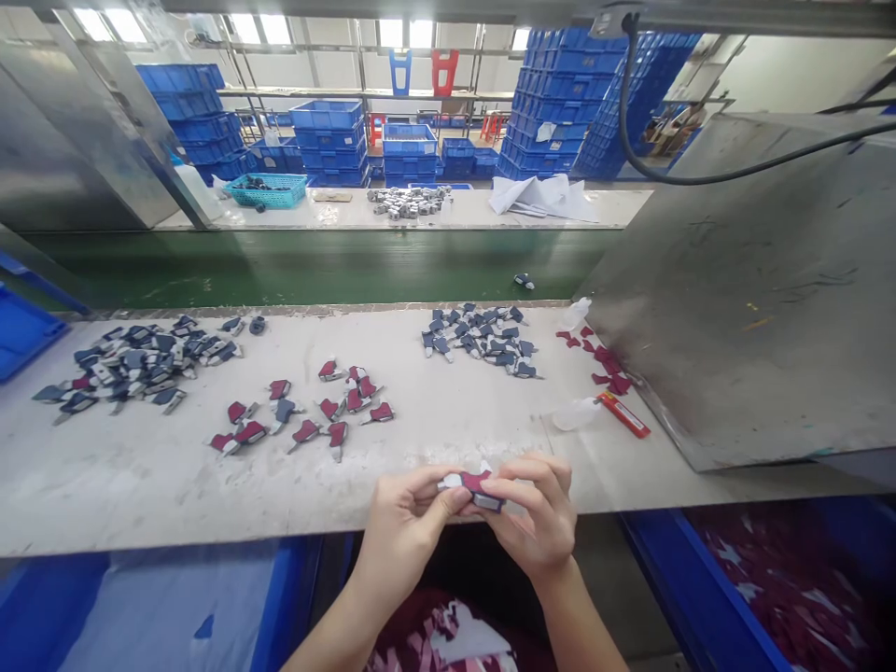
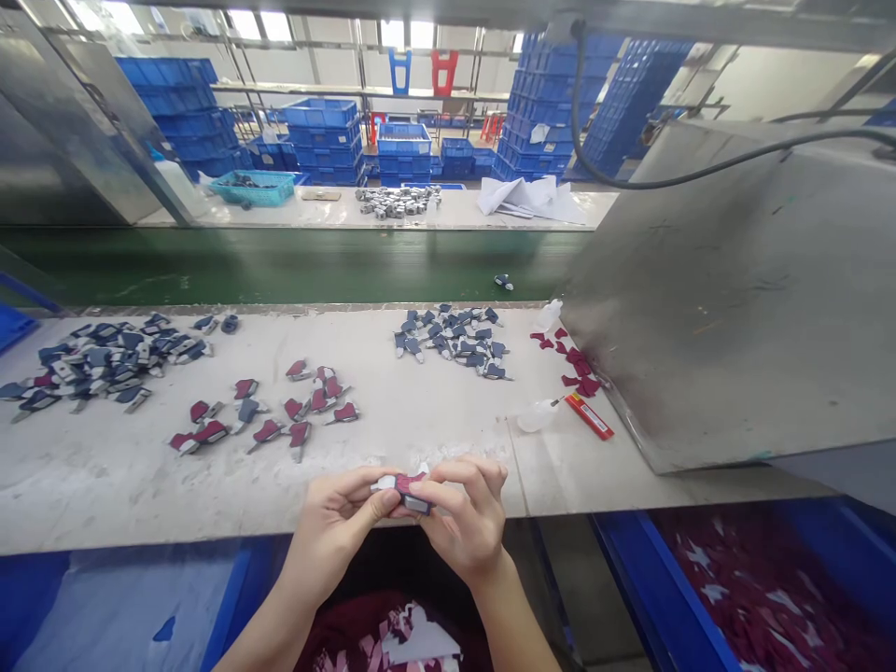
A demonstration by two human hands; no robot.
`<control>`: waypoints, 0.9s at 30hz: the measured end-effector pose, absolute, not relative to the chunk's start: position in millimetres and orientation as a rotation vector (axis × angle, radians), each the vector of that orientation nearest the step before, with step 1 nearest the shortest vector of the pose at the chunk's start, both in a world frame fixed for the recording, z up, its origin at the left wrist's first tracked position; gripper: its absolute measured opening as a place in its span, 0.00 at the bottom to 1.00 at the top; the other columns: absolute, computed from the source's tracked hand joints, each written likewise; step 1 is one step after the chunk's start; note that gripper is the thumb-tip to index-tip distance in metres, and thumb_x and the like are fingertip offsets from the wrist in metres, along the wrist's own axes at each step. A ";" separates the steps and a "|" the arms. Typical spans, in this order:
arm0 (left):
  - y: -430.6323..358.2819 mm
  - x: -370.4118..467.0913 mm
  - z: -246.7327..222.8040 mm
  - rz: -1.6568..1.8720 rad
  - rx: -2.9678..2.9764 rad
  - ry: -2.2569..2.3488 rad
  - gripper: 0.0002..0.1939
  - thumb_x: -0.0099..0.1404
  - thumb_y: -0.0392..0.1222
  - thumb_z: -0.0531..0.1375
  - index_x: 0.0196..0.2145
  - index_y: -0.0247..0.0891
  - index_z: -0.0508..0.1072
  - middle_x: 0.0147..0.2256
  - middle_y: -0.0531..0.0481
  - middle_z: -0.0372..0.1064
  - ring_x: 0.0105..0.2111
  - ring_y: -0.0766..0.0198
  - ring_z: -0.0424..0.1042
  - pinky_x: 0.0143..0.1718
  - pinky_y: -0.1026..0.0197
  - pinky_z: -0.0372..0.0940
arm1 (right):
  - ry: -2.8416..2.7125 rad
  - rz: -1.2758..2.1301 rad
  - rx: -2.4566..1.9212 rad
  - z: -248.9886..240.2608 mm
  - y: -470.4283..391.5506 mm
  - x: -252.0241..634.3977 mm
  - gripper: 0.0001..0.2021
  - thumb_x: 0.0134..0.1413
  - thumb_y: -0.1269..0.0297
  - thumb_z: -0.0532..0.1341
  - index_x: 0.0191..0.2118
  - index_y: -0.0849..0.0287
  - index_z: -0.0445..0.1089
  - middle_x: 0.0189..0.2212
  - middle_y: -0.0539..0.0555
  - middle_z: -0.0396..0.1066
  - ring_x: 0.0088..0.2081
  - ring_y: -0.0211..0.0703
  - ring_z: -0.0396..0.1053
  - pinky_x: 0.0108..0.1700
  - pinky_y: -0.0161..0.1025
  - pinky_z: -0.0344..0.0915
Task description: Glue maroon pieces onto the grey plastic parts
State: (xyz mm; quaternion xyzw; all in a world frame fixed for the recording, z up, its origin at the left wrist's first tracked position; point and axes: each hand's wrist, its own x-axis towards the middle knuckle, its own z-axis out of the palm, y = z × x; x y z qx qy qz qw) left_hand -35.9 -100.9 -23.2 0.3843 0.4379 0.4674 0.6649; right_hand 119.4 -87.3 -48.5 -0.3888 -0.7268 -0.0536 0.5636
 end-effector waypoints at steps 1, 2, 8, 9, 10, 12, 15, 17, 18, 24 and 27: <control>-101.0 -35.9 -23.0 1.049 0.871 0.986 0.18 0.57 0.52 0.69 0.38 0.34 0.82 0.31 0.44 0.82 0.31 0.54 0.81 0.36 0.56 0.78 | -1.721 -0.129 -0.914 -48.2 -87.7 119.4 0.03 0.64 0.63 0.62 0.37 0.54 0.70 0.30 0.51 0.68 0.35 0.42 0.64 0.38 0.41 0.62; -100.9 -35.7 -22.4 1.042 0.875 0.981 0.18 0.58 0.52 0.69 0.37 0.34 0.82 0.31 0.44 0.82 0.31 0.54 0.81 0.36 0.57 0.78 | -1.723 -0.127 -0.916 -48.0 -88.3 119.5 0.04 0.64 0.62 0.62 0.36 0.54 0.70 0.29 0.51 0.67 0.35 0.42 0.63 0.38 0.41 0.62; -99.4 -32.6 -17.4 0.991 0.834 0.928 0.19 0.55 0.53 0.71 0.35 0.33 0.83 0.31 0.43 0.82 0.32 0.54 0.81 0.39 0.56 0.77 | -1.684 -0.221 -0.935 -53.0 -95.4 121.5 0.06 0.58 0.73 0.64 0.35 0.53 0.71 0.28 0.51 0.66 0.36 0.44 0.61 0.39 0.41 0.64; -99.3 -32.2 -16.9 0.981 0.805 0.930 0.19 0.53 0.52 0.72 0.35 0.33 0.83 0.30 0.43 0.82 0.31 0.55 0.81 0.39 0.56 0.77 | -1.683 -0.241 -0.931 -54.2 -97.1 122.0 0.07 0.57 0.74 0.64 0.35 0.53 0.72 0.28 0.50 0.67 0.35 0.44 0.61 0.39 0.40 0.64; -99.5 -31.9 -16.7 0.970 0.770 0.934 0.18 0.52 0.51 0.73 0.33 0.33 0.83 0.29 0.44 0.81 0.31 0.56 0.81 0.39 0.58 0.76 | -1.685 -0.256 -0.923 -55.4 -99.0 122.3 0.08 0.57 0.75 0.64 0.34 0.53 0.72 0.28 0.50 0.67 0.35 0.44 0.62 0.39 0.40 0.64; -100.6 -31.5 -17.1 0.952 0.685 0.924 0.16 0.50 0.48 0.74 0.31 0.33 0.83 0.26 0.45 0.81 0.29 0.60 0.79 0.38 0.61 0.75 | -1.698 -0.280 -0.911 -57.0 -103.4 122.7 0.08 0.56 0.76 0.65 0.34 0.52 0.73 0.27 0.50 0.68 0.35 0.43 0.62 0.38 0.39 0.63; -106.0 -31.2 -19.8 0.930 0.557 0.877 0.15 0.46 0.45 0.76 0.28 0.32 0.83 0.25 0.47 0.80 0.25 0.67 0.76 0.35 0.67 0.73 | -1.721 -0.326 -0.898 -58.4 -111.7 122.5 0.09 0.56 0.76 0.65 0.35 0.51 0.73 0.24 0.48 0.69 0.34 0.42 0.63 0.38 0.39 0.62; -112.9 -31.1 -22.8 0.937 0.489 0.884 0.15 0.43 0.43 0.77 0.28 0.32 0.83 0.25 0.47 0.80 0.24 0.69 0.75 0.33 0.68 0.72 | -1.723 -0.362 -0.897 -58.6 -118.1 122.0 0.10 0.56 0.75 0.65 0.35 0.50 0.74 0.23 0.47 0.69 0.33 0.41 0.64 0.38 0.39 0.60; -117.0 -31.0 -24.5 0.952 0.467 0.900 0.16 0.42 0.43 0.77 0.28 0.32 0.83 0.25 0.47 0.80 0.24 0.68 0.75 0.33 0.68 0.72 | -1.724 -0.377 -0.899 -58.6 -121.3 121.6 0.10 0.55 0.75 0.65 0.35 0.49 0.74 0.23 0.46 0.70 0.32 0.40 0.64 0.38 0.40 0.59; -132.2 -28.4 -35.4 1.076 0.477 0.947 0.16 0.47 0.44 0.74 0.33 0.33 0.82 0.30 0.44 0.82 0.31 0.61 0.80 0.37 0.64 0.73 | -1.737 -0.403 -0.913 -56.2 -129.8 114.4 0.09 0.55 0.76 0.64 0.35 0.51 0.74 0.25 0.46 0.71 0.32 0.38 0.66 0.40 0.40 0.58; -125.2 -29.6 -41.1 1.011 0.516 0.989 0.16 0.48 0.43 0.73 0.34 0.32 0.81 0.30 0.44 0.82 0.32 0.60 0.80 0.38 0.63 0.73 | -1.789 -0.317 -0.968 -52.8 -127.3 110.5 0.10 0.55 0.76 0.64 0.37 0.52 0.74 0.29 0.48 0.72 0.37 0.40 0.68 0.42 0.39 0.61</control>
